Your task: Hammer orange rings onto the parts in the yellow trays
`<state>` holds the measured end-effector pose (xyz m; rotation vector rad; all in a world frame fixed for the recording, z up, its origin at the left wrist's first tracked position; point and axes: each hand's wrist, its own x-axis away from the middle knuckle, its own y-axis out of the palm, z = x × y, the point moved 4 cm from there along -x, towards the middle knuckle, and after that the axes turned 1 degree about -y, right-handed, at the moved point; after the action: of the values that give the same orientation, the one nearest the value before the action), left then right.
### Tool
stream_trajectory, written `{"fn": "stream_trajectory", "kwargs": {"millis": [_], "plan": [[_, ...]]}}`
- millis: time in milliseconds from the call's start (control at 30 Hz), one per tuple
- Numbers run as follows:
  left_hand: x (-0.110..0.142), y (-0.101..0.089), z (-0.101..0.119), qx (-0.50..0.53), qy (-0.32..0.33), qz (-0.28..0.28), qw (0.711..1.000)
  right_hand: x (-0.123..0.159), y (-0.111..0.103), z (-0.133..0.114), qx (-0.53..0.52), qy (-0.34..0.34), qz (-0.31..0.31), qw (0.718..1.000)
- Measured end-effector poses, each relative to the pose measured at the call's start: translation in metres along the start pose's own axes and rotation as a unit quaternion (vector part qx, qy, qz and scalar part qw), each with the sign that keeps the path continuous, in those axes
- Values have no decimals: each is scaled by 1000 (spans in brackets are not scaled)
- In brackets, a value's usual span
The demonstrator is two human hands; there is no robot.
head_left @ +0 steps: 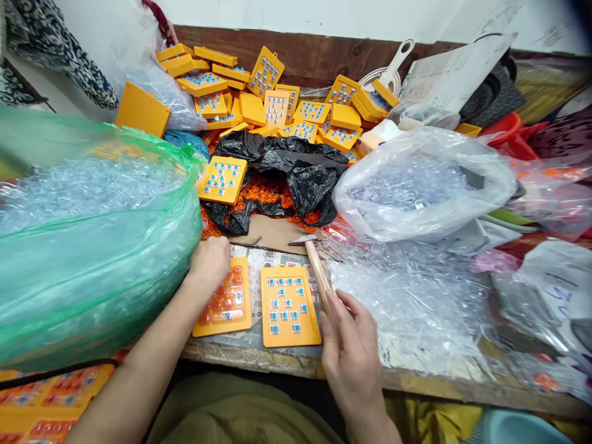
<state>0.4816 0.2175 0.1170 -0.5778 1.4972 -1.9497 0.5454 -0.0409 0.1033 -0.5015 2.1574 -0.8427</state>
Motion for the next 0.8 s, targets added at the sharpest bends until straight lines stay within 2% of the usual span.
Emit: {"fn": "stream_trajectory", "kwargs": {"millis": [33, 100, 167, 233, 300, 400, 467, 533, 667, 800], "plan": [[-2, 1, -1, -14, -2, -2, 1000, -2, -3, 5, 32, 7, -4, 999], [-7, 3, -2, -51, -9, -8, 999, -5, -3, 16, 79, 39, -51, 995], [-10, 3, 1, -61, 1, -8, 998, -8, 3, 25, 100, 72, -104, 987], [-7, 0, 9, -56, 21, -4, 998, -13, 8, 31, 104, 89, -127, 982], [2, -6, 20, -24, 57, 4, 998, -19, 12, 33, 100, 100, -127, 982], [25, -10, 43, 66, 157, -14, 985, -26, 12, 34, 77, 109, -126, 983], [40, -8, 57, 92, 217, -52, 970, -27, 7, 31, 43, 100, -119, 987], [49, -2, 64, 73, 239, -82, 965, -22, 0, 24, -10, 68, -113, 991], [53, 7, 66, 49, 247, -78, 965, 0, -15, 10, -90, 3, -134, 987], [52, 13, 64, 66, 240, -69, 966, 20, -26, 8, -95, 8, -139, 986]]}}
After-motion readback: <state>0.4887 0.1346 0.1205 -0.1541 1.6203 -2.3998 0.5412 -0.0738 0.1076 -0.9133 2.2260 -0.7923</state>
